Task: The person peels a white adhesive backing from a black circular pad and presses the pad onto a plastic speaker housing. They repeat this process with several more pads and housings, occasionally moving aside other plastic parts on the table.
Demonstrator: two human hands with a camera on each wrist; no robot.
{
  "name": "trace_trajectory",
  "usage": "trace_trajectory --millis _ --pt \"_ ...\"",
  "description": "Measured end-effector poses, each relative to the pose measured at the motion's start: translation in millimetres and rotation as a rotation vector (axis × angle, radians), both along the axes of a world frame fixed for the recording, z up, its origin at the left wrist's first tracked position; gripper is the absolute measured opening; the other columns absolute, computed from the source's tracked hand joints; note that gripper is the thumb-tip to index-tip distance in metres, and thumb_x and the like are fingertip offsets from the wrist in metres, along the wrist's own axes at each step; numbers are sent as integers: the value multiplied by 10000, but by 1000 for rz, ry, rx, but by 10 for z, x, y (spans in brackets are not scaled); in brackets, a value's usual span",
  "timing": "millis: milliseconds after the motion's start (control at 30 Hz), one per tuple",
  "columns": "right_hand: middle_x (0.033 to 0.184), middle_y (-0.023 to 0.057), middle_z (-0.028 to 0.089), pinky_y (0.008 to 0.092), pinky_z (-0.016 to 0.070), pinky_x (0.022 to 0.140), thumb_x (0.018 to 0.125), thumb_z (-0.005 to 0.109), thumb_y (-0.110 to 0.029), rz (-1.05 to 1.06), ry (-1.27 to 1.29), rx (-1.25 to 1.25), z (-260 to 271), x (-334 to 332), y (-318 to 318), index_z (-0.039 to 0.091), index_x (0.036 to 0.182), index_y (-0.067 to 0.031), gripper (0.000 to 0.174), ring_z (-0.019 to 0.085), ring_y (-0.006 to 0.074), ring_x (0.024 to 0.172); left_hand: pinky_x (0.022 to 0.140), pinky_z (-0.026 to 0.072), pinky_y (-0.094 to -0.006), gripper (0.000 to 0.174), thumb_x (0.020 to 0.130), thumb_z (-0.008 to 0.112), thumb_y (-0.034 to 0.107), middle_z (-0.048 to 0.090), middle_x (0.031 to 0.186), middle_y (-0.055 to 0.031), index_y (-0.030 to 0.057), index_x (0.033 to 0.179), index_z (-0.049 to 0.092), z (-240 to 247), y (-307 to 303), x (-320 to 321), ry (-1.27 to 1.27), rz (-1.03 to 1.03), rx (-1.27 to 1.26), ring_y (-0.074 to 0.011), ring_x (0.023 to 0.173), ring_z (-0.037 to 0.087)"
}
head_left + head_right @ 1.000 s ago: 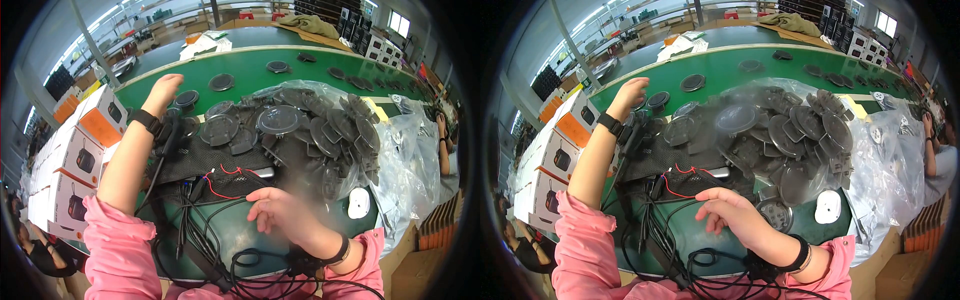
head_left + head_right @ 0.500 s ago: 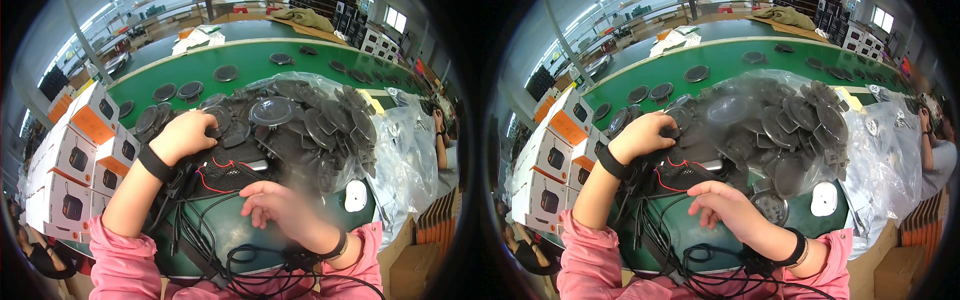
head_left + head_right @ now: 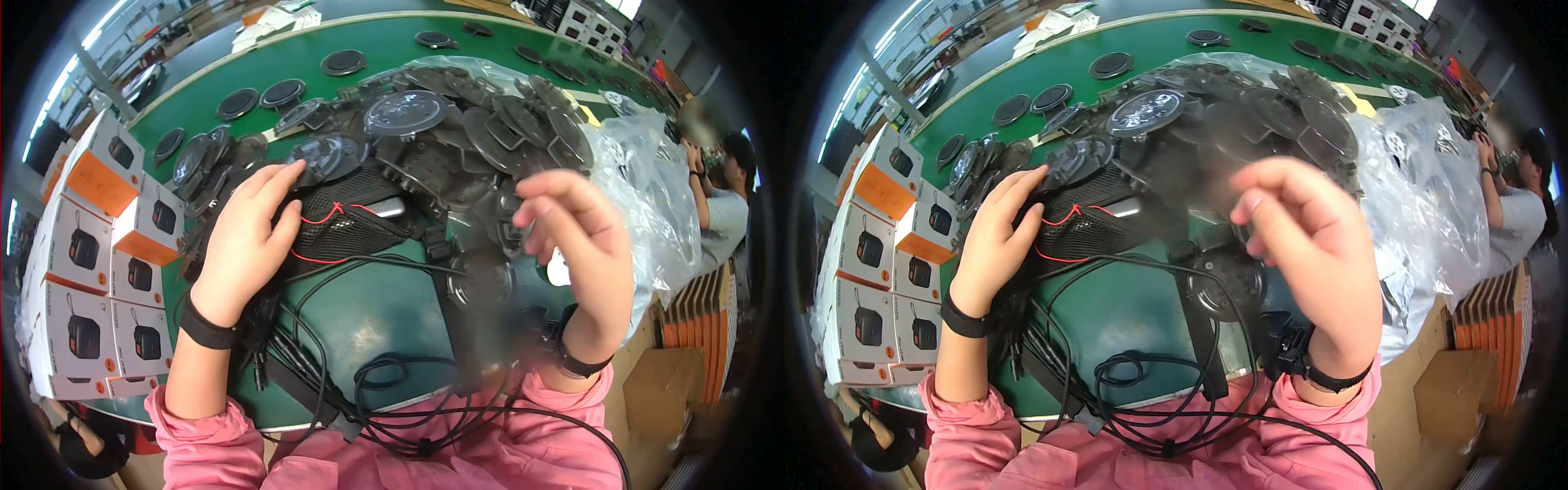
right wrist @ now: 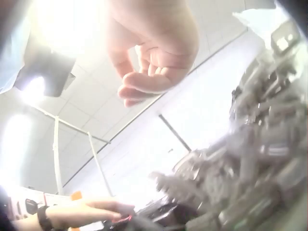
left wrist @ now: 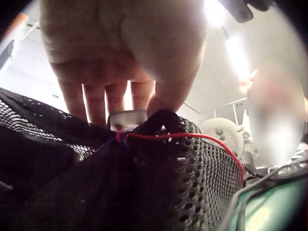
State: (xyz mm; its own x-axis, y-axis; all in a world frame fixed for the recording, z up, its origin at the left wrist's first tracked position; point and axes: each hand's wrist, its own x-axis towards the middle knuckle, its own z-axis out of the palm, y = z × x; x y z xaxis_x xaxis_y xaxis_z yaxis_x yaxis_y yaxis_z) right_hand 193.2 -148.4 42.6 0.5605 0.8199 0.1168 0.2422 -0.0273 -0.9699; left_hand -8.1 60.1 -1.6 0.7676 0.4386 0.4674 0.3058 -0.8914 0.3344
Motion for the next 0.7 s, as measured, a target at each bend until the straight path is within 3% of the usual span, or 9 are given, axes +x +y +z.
trace_trajectory --millis 33,67,100,167,267,367,567,700 --pt "760 20 584 189 406 545 836 496 -87 11 -79 -102 -19 6 -51 564 935 -12 142 522 63 646 823 415 -348 333 770 524 81 529 1043 -149 18 1097 511 -19 -2 -11 1 17 -24 -309 962 517" --pt "747 54 595 249 434 563 811 512 -80 18 -254 -229 -85 34 -88 562 905 5 137 552 134 629 831 413 -343 336 780 515 78 522 1066 -145 23 1111 504 -29 -6 -17 3 34 -46 -306 972 516" --pt "766 126 603 321 452 594 761 545 -74 64 -584 -267 -166 67 -104 565 892 9 157 576 239 653 831 413 -343 336 780 515 78 522 1066 -145 23 1111 504 -23 -21 -20 1 20 -47 -306 972 516" --pt "785 166 584 376 454 618 727 566 -96 101 -825 -367 -263 13 -188 564 878 -6 176 570 312 687 886 375 -309 327 814 482 48 507 1108 -146 1 1137 483 -4 -58 -25 44 42 -115 -280 1028 497" --pt "759 139 569 386 459 594 726 571 -131 129 -995 -611 -394 -97 -263 554 875 -24 184 578 299 682 892 368 -304 320 819 472 46 509 1097 -141 0 1136 483 -18 -58 -18 42 48 -151 -270 1020 498" --pt "727 120 545 386 462 562 723 571 -149 145 -1112 -647 -627 -125 -311 544 885 -35 200 576 291 661 896 362 -299 317 817 472 43 512 1090 -135 -2 1130 484 -18 -44 -19 14 24 -226 -255 1014 498" --pt "716 111 538 382 461 537 729 547 -143 155 -1076 -541 -679 -250 -427 540 849 -38 160 569 285 633 903 354 -296 315 809 478 42 514 1086 -134 -6 1120 488 -39 -14 -33 1 7 -247 -244 1024 493" --pt "744 118 550 391 453 551 748 552 -182 65 -903 -525 -539 -256 -483 551 904 -47 206 569 301 660 914 343 -289 316 802 483 41 515 1085 -125 -8 1114 494 -44 6 -17 -35 -10 -285 -224 1042 484"
